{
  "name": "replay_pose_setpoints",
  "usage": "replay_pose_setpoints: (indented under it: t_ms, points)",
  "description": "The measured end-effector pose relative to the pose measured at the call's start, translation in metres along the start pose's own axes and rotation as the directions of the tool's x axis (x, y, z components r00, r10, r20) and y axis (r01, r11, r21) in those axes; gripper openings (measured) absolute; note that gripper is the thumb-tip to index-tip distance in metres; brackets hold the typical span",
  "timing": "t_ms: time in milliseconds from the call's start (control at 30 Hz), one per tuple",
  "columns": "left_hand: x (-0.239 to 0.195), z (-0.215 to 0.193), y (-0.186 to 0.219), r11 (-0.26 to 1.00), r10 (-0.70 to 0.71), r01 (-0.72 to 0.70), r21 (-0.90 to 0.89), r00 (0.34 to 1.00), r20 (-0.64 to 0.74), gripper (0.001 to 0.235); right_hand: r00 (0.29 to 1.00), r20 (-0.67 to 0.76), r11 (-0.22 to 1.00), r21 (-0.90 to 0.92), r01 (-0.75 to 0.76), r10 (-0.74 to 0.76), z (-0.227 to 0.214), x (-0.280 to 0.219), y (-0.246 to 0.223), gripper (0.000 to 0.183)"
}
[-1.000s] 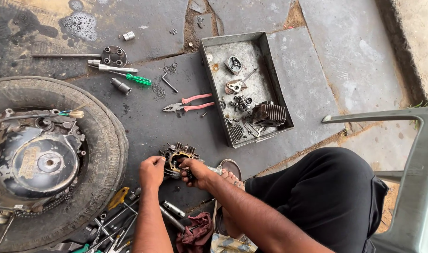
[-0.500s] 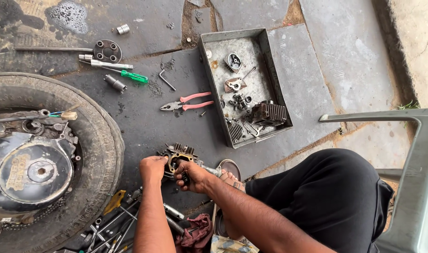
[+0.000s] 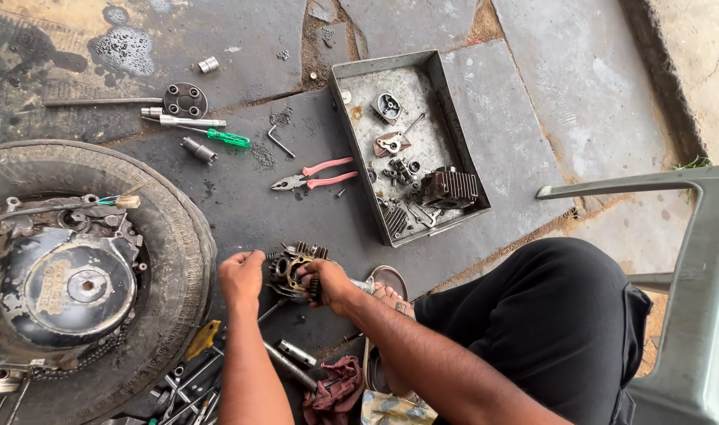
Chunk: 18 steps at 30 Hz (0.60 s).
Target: The person sits on the ground next to a scooter engine mounted in a tire and works on the cylinder head, using pliers and a socket wrench to loosen and remove parts. They handle the cylinder, gaskets and small hardware, turning the head over and placing removed parts into a metal tray beside them.
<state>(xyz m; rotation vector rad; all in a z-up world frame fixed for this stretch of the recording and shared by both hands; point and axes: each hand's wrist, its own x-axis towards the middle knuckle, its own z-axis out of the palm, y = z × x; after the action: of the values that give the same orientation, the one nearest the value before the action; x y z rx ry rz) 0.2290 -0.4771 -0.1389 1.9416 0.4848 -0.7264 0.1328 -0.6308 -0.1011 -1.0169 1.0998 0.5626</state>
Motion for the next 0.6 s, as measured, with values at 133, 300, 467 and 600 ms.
replay_pose_setpoints:
  t_ms: [133, 300, 467, 600]
  points:
    - [-0.013, -0.011, 0.02, 0.983, 0.071, -0.023, -0.181, 0.963, 0.259, 0.018, 0.995, 0.104, 0.997, 0.073, -0.015, 0.008, 0.016, -0.029, -0.035, 0.036]
    - [-0.048, -0.012, 0.06, 0.986, 0.141, -0.168, 0.007, 0.848, 0.51, 0.02, 0.979, 0.201, 0.98, 0.192, -0.053, 0.013, -0.001, -0.01, -0.02, 0.039]
    - [-0.056, -0.01, 0.076, 0.996, 0.09, -0.078, -0.045, 0.876, 0.475, 0.025, 0.951, 0.3, 0.946, 0.323, -0.028, -0.075, -0.015, -0.001, -0.017, 0.037]
    - [-0.073, 0.006, 0.084, 0.995, 0.09, -0.052, -0.087, 0.84, 0.534, 0.028, 0.956, 0.284, 0.904, 0.424, -0.058, -0.072, -0.02, 0.007, -0.015, 0.043]
